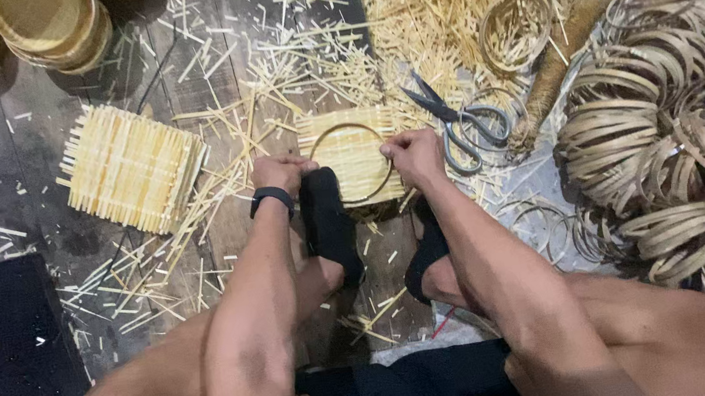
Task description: The person weaves a flat bamboo mat into a circular shape, secures it with a ring, and trims the excess strands using shears. This process is repeated for multiple mats, with finished items stacked nearby.
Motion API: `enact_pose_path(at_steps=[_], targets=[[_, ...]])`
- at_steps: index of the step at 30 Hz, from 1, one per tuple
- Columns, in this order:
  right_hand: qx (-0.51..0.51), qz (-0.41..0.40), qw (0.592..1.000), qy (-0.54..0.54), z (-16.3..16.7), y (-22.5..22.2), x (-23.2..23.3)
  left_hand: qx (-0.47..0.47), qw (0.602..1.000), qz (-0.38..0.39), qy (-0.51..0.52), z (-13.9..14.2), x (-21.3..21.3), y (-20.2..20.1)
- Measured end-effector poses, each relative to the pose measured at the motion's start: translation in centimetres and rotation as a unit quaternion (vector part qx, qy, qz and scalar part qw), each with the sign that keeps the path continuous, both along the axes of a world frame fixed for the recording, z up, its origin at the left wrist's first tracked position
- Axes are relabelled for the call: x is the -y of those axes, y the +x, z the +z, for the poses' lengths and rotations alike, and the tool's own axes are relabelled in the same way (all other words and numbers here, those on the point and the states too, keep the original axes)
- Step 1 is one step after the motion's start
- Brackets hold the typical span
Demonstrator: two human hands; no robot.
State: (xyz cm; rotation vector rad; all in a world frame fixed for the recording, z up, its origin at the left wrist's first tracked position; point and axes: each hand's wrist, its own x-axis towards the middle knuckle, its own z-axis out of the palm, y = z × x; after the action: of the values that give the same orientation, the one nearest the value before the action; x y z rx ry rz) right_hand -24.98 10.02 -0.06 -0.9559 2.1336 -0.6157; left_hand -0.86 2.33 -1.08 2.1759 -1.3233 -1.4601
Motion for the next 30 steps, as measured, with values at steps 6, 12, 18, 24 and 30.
enact_pose_path(at_steps=[6,12,18,24,30], targets=[[0.02,0.023,1.0,0.001,0.7,-0.3,0.0,0.003,0.998,0.004,-0.066,0.3,-1.0,-0.2],[0.052,0.019,0.998,-0.012,-0.1,-0.9,0.6,-0.176,0.983,0.03,-0.052,-0.7,-1.0,0.1],[0.189,-0.002,0.982,-0.017,-1.3,-1.5,0.4,-0.23,0.973,0.022,0.004,-1.7,-0.7,0.3],[0.173,-0.028,0.984,-0.039,-1.0,-0.7,0.5,-0.224,0.974,0.027,-0.019,-1.6,-1.0,0.6],[-0.012,0.025,0.994,-0.105,0.6,0.2,0.2,0.018,0.984,0.015,-0.176,0.4,-1.4,-0.7]])
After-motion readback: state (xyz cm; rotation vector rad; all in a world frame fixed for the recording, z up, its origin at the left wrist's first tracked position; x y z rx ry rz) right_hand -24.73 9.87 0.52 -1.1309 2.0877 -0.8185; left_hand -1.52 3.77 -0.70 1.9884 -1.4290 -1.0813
